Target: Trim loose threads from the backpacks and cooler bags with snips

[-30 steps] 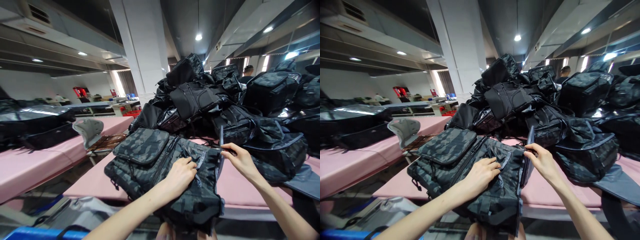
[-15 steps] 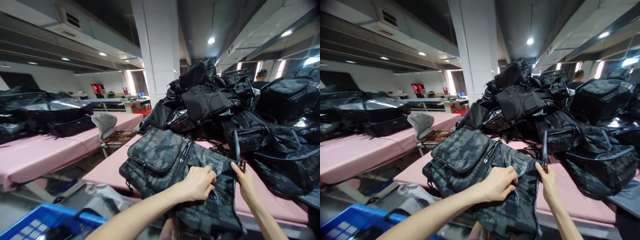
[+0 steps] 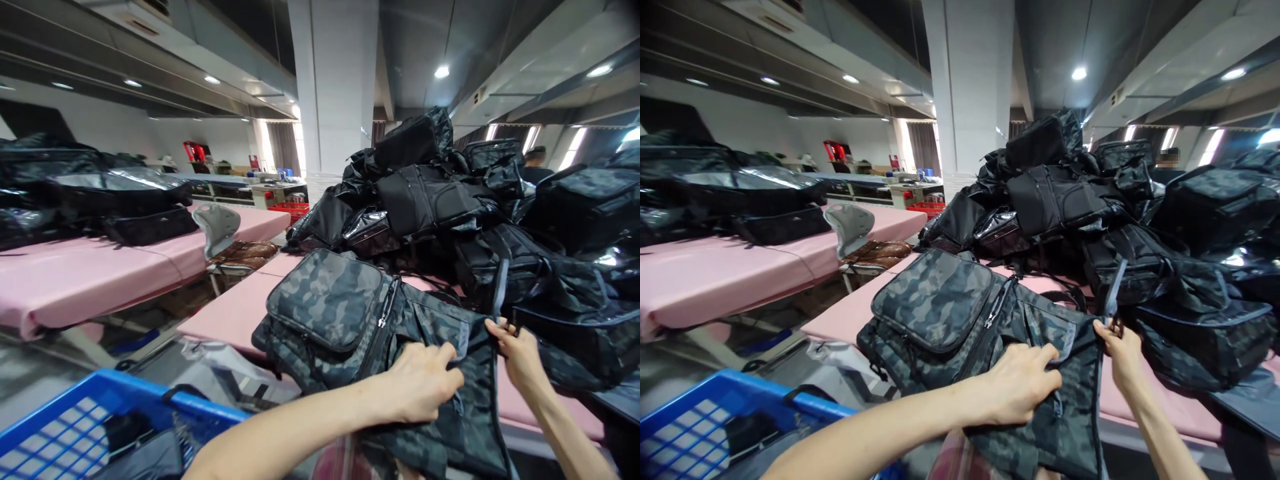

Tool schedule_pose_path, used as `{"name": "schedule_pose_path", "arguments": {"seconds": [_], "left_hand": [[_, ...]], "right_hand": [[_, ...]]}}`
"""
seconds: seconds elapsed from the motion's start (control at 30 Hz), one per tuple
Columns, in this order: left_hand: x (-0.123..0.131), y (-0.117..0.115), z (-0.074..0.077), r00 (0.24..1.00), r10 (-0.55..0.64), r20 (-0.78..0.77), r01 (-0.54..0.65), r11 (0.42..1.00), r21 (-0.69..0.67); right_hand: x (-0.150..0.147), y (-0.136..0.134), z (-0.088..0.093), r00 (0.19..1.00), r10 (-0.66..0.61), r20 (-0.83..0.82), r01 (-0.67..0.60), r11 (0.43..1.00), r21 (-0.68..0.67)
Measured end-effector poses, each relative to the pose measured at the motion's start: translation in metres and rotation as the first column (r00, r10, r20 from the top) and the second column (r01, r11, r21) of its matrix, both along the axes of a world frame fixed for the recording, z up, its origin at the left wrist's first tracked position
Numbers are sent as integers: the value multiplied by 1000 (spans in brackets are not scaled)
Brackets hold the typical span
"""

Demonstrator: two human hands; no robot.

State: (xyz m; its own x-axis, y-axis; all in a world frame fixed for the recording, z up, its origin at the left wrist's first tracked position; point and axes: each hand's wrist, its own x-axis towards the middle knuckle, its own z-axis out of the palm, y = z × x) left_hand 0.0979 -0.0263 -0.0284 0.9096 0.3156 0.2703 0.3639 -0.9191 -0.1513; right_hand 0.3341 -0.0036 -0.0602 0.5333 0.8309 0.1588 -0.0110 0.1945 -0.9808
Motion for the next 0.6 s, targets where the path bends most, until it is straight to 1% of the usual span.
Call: {"name": "schedule_pose_path", "arguments": {"seconds": [0.07, 0.1, 0.13, 0.2, 0.23, 0.27, 0.3, 0.33, 0.37, 0.4, 0.43, 0.47, 0.5, 0.53, 0.57, 0.6], "left_hand": [[-2, -8, -10, 1000, -10, 5, 10, 998, 61], [-1, -12, -15, 1000, -14, 8, 13, 996, 87], [0, -16, -20, 1000, -16, 11, 15, 994, 107], [2, -22, -27, 1000, -18, 9, 17, 991, 129], [3, -24, -29, 1000, -18, 2, 18, 991, 133], [4, -25, -31, 1000, -18, -8, 19, 991, 134], [4, -26, -31, 1000, -16, -22, 18, 991, 135], [5, -27, -33, 999, -9, -33, 14, 990, 138], [5, -27, -34, 999, 1, -41, 5, 989, 145], [6, -28, -37, 999, 15, -47, -8, 988, 153], [8, -28, -40, 998, 30, -50, -22, 987, 162], [10, -29, -44, 998, 37, -53, -28, 986, 167], [12, -30, -50, 998, 35, -56, -25, 985, 169], [14, -30, -55, 998, 27, -58, -17, 986, 164], [17, -31, -61, 998, 17, -55, -9, 987, 158], [19, -31, -66, 999, 13, -41, -6, 988, 153]], "right_hand": [[9, -7, 4, 982, 49, 182, -12, 980, -198], [13, -11, 4, 969, 60, 238, 9, 961, -278], [18, -16, 2, 961, 55, 272, 38, 945, -325], [24, -28, 0, 936, 29, 352, 95, 939, -330], [25, -35, 0, 900, 30, 434, 127, 936, -329], [24, -42, 2, 834, 20, 552, 190, 928, -320], [20, -48, 5, 726, -13, 687, 285, 915, -284], [14, -53, 10, 586, -64, 808, 384, 900, -207], [5, -57, 15, 440, -120, 890, 439, 893, -97], [-7, -58, 20, 321, -178, 930, 436, 900, 22], [-21, -57, 24, 260, -232, 937, 351, 927, 133], [-37, -53, 27, 264, -212, 941, 151, 973, 177], [-53, -47, 28, 275, -165, 947, -29, 983, 179], [-68, -40, 27, 256, -139, 957, -138, 974, 179], [-81, -32, 24, 215, -139, 967, -184, 966, 180], [-91, -25, 21, 172, -152, 973, -185, 965, 183]]}}
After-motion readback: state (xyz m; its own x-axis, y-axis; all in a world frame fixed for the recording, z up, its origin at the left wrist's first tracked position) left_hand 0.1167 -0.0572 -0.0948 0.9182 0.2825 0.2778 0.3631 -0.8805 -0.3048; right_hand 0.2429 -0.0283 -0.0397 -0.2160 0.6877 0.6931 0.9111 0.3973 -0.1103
